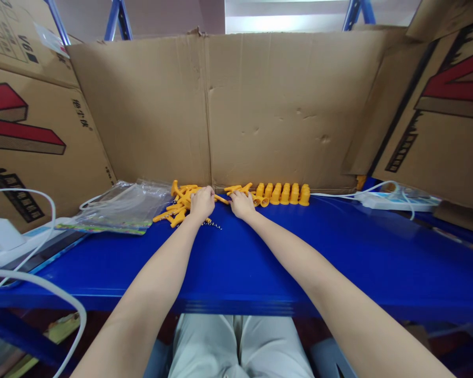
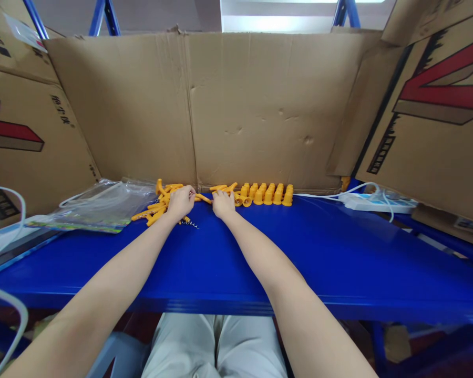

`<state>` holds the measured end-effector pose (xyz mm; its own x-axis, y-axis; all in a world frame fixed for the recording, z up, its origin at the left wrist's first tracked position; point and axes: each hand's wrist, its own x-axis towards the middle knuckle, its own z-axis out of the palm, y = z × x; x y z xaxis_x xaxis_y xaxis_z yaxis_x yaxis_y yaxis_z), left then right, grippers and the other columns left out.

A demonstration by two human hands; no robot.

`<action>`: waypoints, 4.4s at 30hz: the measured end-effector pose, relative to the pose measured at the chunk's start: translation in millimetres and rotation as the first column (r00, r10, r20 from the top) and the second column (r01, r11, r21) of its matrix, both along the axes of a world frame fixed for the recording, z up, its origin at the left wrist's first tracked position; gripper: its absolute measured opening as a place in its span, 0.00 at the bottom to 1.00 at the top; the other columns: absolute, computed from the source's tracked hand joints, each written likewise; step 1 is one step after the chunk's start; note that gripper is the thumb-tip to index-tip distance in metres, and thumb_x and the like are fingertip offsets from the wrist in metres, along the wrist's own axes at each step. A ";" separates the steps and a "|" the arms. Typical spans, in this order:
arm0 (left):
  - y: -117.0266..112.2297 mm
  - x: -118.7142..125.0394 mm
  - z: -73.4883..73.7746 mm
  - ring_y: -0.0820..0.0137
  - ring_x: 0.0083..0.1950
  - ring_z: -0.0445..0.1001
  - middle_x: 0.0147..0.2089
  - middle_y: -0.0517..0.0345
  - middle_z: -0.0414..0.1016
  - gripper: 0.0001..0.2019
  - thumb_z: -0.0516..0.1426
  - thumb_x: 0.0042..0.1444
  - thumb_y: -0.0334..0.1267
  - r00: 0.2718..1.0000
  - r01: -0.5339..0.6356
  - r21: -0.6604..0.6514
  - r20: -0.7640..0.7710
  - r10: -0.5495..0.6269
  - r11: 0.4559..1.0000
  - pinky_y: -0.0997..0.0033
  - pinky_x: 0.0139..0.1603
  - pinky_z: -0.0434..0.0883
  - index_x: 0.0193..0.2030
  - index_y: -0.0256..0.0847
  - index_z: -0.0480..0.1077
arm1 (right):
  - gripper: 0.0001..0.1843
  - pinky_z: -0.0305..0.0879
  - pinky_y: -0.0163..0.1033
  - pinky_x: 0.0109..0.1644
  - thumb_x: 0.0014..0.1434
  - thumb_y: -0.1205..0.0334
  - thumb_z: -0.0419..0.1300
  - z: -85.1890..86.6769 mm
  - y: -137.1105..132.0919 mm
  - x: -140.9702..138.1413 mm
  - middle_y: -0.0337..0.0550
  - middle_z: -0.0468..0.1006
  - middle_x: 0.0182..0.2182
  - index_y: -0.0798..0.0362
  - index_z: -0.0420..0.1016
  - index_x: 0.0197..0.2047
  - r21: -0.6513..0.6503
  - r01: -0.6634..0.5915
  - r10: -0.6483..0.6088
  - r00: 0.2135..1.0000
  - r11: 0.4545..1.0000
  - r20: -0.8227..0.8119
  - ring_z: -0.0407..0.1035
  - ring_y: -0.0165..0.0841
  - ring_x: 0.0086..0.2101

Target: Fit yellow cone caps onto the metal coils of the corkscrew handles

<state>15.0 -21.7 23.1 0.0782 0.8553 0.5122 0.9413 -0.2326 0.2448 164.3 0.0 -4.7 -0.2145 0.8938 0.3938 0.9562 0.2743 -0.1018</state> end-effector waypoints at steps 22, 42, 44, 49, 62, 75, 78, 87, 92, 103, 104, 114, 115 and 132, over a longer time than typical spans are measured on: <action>13.9 -1.0 -9.7 0.68 0.35 0.71 0.30 0.58 0.73 0.02 0.56 0.55 0.35 0.949 0.064 0.066 0.304 -0.081 0.996 0.70 0.39 0.65 0.32 0.41 0.69 | 0.19 0.42 0.58 0.65 0.66 0.61 0.47 3.4 -4.5 4.8 0.55 0.69 0.59 0.58 0.68 0.57 0.148 -0.103 0.086 0.989 0.984 0.118 0.61 0.44 0.58; 9.0 9.8 0.5 0.70 0.30 0.69 0.24 0.62 0.68 0.04 0.53 0.53 0.35 0.822 0.060 0.169 0.551 -0.145 0.984 0.71 0.36 0.64 0.28 0.41 0.68 | 0.29 0.44 0.64 0.65 0.60 0.64 0.50 19.4 -25.8 139.4 0.50 0.58 0.66 0.54 0.62 0.64 0.007 0.188 -0.188 0.982 0.982 -0.017 0.50 0.47 0.65; 8.8 12.0 0.1 0.71 0.30 0.69 0.24 0.62 0.68 0.04 0.53 0.53 0.35 0.809 0.090 0.181 0.560 -0.177 0.979 0.71 0.37 0.65 0.29 0.41 0.68 | 0.29 0.44 0.65 0.65 0.59 0.63 0.52 14.1 -26.7 142.7 0.51 0.59 0.65 0.53 0.63 0.64 -0.008 0.187 -0.187 0.982 0.982 -0.036 0.51 0.49 0.64; 8.5 16.0 -1.2 0.70 0.33 0.70 0.26 0.61 0.70 0.04 0.54 0.53 0.37 0.800 0.140 0.175 0.560 -0.215 0.975 0.72 0.39 0.66 0.29 0.41 0.67 | 0.27 0.41 0.69 0.64 0.58 0.65 0.53 6.3 -27.3 143.7 0.55 0.62 0.63 0.54 0.65 0.62 -0.014 0.131 -0.132 0.990 0.991 -0.042 0.54 0.51 0.63; 8.3 18.6 -7.0 0.74 0.27 0.64 0.23 0.67 0.63 0.04 0.57 0.51 0.35 0.820 0.271 0.034 0.515 -0.249 0.962 0.73 0.34 0.63 0.31 0.40 0.65 | 0.29 0.38 0.68 0.65 0.59 0.65 0.53 0.7 -25.7 148.3 0.56 0.61 0.64 0.57 0.60 0.64 0.026 0.105 -0.104 0.994 0.994 -0.031 0.53 0.49 0.63; 2.0 21.2 -10.3 0.71 0.26 0.69 0.22 0.61 0.68 0.06 0.60 0.50 0.37 0.887 0.320 -0.232 0.415 -0.204 0.919 0.71 0.31 0.64 0.25 0.39 0.68 | 0.24 0.54 0.57 0.61 0.58 0.66 0.52 -0.1 -21.6 151.5 0.55 0.65 0.59 0.54 0.65 0.59 0.084 0.143 -0.134 0.986 0.986 -0.098 0.59 0.48 0.59; 0.7 22.2 -9.9 0.70 0.27 0.69 0.22 0.60 0.69 0.06 0.59 0.50 0.37 0.899 0.329 -0.235 0.373 -0.228 0.915 0.71 0.31 0.64 0.26 0.39 0.70 | 0.23 0.55 0.56 0.59 0.58 0.66 0.52 0.0 -21.6 151.2 0.56 0.65 0.59 0.55 0.65 0.57 0.075 0.147 -0.138 0.984 0.986 -0.115 0.60 0.48 0.58; 2.1 21.3 -7.8 0.70 0.27 0.70 0.22 0.60 0.71 0.04 0.57 0.47 0.33 0.894 0.252 -0.151 0.415 -0.170 0.956 0.72 0.30 0.65 0.23 0.40 0.68 | 0.12 0.56 0.53 0.53 0.61 0.63 0.50 8.7 -27.3 147.2 0.53 0.76 0.47 0.55 0.68 0.46 0.019 0.193 -0.190 0.978 0.981 -0.084 0.69 0.48 0.48; 4.4 19.8 -6.8 0.73 0.27 0.69 0.21 0.62 0.69 0.05 0.55 0.44 0.28 0.898 0.222 -0.145 0.415 -0.144 0.964 0.75 0.29 0.63 0.21 0.40 0.65 | 0.14 0.57 0.52 0.51 0.61 0.61 0.50 17.4 -36.5 142.1 0.53 0.77 0.42 0.56 0.67 0.47 0.015 0.212 -0.211 0.976 0.977 -0.056 0.71 0.48 0.45; -0.4 19.6 -7.0 0.70 0.24 0.67 0.20 0.61 0.67 0.08 0.59 0.46 0.33 0.930 0.258 -0.257 0.328 -0.167 0.931 0.71 0.27 0.61 0.21 0.41 0.64 | 0.18 0.66 0.44 0.43 0.56 0.58 0.56 7.1 -25.4 149.2 0.53 0.78 0.39 0.56 0.69 0.49 -0.108 0.143 -0.161 0.969 0.984 -0.189 0.74 0.45 0.39; -0.9 19.9 -6.7 0.70 0.25 0.68 0.20 0.61 0.68 0.08 0.59 0.47 0.34 0.933 0.261 -0.254 0.313 -0.176 0.932 0.70 0.28 0.62 0.20 0.41 0.64 | 0.17 0.66 0.43 0.41 0.56 0.58 0.57 6.1 -25.0 149.9 0.52 0.78 0.38 0.56 0.70 0.47 -0.134 0.129 -0.153 0.971 0.983 -0.185 0.74 0.43 0.38; 1.8 19.1 -11.0 0.63 0.28 0.71 0.22 0.56 0.68 0.14 0.56 0.54 0.44 0.978 0.186 -0.242 0.141 -0.155 0.952 0.67 0.31 0.61 0.21 0.42 0.65 | 0.17 0.66 0.38 0.40 0.57 0.53 0.60 8.3 -28.5 148.1 0.51 0.79 0.39 0.58 0.73 0.43 -0.224 0.157 -0.188 0.975 0.962 -0.122 0.73 0.39 0.38; 2.1 19.0 -11.4 0.61 0.29 0.71 0.23 0.55 0.69 0.14 0.56 0.55 0.45 0.982 0.173 -0.241 0.118 -0.148 0.955 0.66 0.31 0.62 0.22 0.42 0.65 | 0.17 0.66 0.38 0.40 0.57 0.53 0.60 8.0 -28.3 148.2 0.51 0.79 0.39 0.58 0.73 0.43 -0.221 0.158 -0.186 0.976 0.963 -0.115 0.73 0.39 0.38; -8.8 19.6 -4.0 0.60 0.50 0.75 0.48 0.46 0.76 0.15 0.43 0.64 0.41 0.971 0.117 -0.242 -0.174 -0.162 0.963 0.63 0.49 0.69 0.49 0.40 0.65 | 0.17 0.63 0.46 0.51 0.54 0.70 0.60 18.7 -40.1 136.8 0.51 0.76 0.49 0.54 0.73 0.48 -0.059 -0.058 0.056 0.998 0.997 -0.030 0.70 0.45 0.49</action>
